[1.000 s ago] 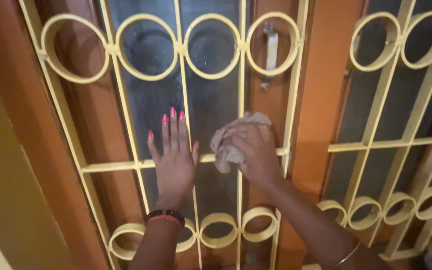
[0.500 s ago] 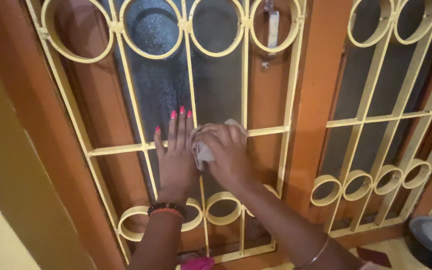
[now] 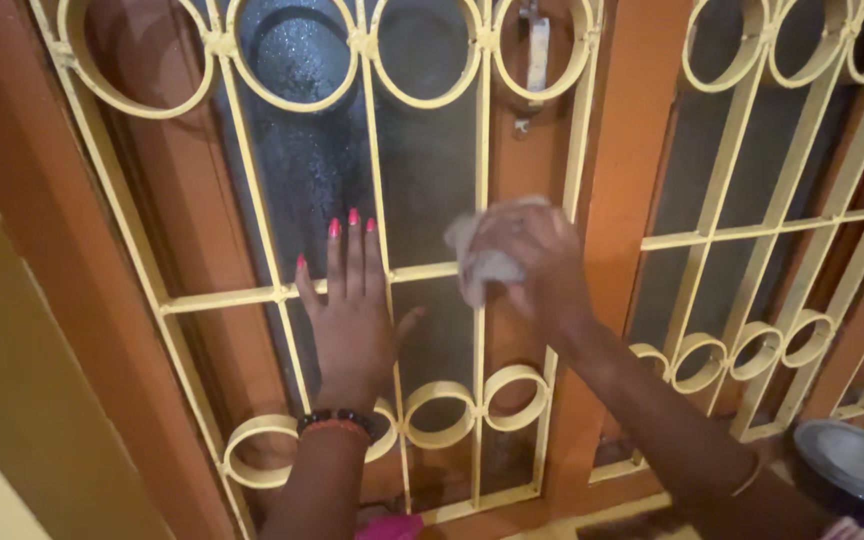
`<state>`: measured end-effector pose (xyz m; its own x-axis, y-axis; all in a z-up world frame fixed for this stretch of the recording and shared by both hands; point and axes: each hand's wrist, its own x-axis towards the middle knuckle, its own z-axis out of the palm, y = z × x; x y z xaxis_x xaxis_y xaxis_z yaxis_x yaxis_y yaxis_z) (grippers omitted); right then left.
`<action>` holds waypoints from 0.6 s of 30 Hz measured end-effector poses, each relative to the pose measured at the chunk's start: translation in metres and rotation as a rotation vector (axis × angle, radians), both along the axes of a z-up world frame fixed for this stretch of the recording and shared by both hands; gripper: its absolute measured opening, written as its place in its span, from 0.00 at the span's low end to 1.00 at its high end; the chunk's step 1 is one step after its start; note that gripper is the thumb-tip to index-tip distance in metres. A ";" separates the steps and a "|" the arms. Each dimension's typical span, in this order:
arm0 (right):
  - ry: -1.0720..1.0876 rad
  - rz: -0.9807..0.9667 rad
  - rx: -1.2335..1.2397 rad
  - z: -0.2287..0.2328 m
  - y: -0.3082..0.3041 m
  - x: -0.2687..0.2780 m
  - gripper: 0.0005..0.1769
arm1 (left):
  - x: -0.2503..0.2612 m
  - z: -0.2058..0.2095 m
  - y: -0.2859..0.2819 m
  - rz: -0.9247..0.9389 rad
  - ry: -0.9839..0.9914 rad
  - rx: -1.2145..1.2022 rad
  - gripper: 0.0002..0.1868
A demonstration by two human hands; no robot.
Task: The person cleans the glass panes of a security door using a cloth and a spray bottle. They wipe the glass in circular and vertical motions, occasionally spraying the surface with liquid to aid in cleaning.
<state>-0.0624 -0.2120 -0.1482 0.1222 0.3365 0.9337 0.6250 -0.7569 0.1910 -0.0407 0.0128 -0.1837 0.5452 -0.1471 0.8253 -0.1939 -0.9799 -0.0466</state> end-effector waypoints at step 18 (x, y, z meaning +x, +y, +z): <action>0.203 0.104 0.078 -0.024 0.006 0.007 0.24 | 0.001 0.000 -0.001 0.005 0.042 -0.003 0.68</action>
